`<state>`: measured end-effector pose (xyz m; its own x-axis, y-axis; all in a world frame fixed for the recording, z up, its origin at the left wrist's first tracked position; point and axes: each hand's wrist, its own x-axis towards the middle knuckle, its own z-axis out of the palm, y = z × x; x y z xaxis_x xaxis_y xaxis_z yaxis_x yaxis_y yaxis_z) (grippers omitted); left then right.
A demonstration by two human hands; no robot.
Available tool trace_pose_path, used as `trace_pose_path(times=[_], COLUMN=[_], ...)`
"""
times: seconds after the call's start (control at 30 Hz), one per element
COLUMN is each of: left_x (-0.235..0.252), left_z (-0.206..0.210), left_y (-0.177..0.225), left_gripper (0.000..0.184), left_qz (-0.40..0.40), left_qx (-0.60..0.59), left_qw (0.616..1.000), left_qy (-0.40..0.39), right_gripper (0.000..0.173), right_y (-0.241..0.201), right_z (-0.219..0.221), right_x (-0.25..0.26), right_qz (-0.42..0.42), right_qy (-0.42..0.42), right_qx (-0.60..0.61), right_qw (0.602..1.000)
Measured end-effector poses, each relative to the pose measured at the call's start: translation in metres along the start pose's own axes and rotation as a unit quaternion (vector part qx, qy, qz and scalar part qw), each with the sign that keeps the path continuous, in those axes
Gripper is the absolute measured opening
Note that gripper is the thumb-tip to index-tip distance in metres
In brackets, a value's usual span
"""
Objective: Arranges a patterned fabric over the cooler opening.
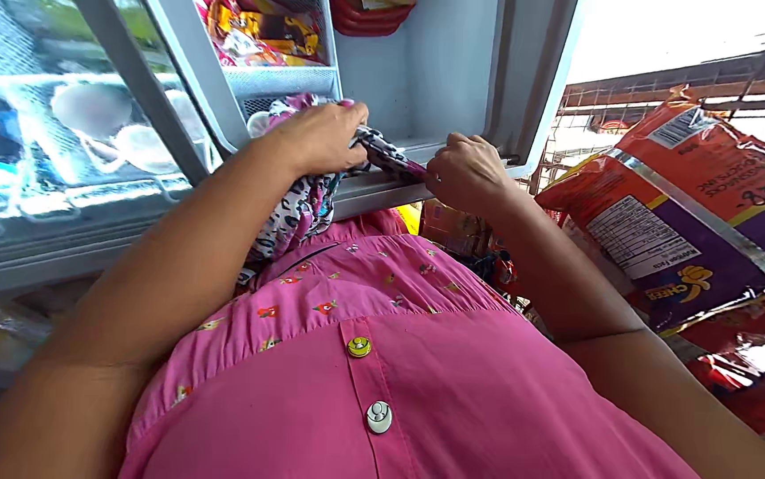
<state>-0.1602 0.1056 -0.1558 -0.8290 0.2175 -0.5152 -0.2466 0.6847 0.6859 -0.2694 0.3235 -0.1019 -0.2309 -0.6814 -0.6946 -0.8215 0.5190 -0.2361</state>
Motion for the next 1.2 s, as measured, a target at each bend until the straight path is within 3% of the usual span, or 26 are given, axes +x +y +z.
trace_pose_path(times=[0.1,0.17,0.2,0.33,0.47,0.77,0.93,1.07,1.2], left_x=[-0.019,-0.034,-0.042,-0.064,-0.092,-0.144,-0.157,-0.166,-0.174], left_z=[-0.010,-0.016,-0.018,-0.019,-0.032,-0.063,-0.060,-0.058,-0.060], left_y=[-0.001,0.000,0.003,0.013,0.011,-0.006,-0.006,-0.011,-0.009], left_gripper=[0.053,0.082,0.084,0.047,0.023,0.039,0.040,0.043,0.039], left_qz=[-0.006,-0.004,-0.012,0.011,0.044,0.076,0.071,0.065,0.069], left_qx=[0.013,0.093,0.142,0.272,0.258,0.222,0.222,0.224,0.195], left_qw=[1.000,0.996,0.989,0.961,0.965,0.968,0.967,0.964,0.959], left_qy=[0.012,-0.012,-0.037,-0.044,0.008,0.086,0.107,0.129,0.194], right_gripper=[0.029,0.029,0.029,0.028,0.024,0.019,0.019,0.019,0.022], right_y=[-0.018,-0.028,-0.032,-0.049,-0.072,-0.135,-0.160,-0.147,-0.114], right_z=[-0.002,-0.002,-0.003,-0.004,-0.003,-0.009,-0.012,0.000,0.000], right_x=[0.008,0.013,0.015,0.022,0.029,0.055,0.059,0.073,0.072], right_qz=[-0.020,-0.027,-0.030,-0.048,-0.074,-0.151,-0.138,-0.142,-0.174], right_qy=[-0.009,-0.012,-0.015,-0.025,-0.026,-0.049,-0.055,-0.047,0.056], right_qx=[-0.007,-0.006,-0.004,-0.004,0.027,0.054,0.076,0.157,0.309], right_qw=[1.000,1.000,0.999,0.999,0.997,0.986,0.986,0.976,0.933])
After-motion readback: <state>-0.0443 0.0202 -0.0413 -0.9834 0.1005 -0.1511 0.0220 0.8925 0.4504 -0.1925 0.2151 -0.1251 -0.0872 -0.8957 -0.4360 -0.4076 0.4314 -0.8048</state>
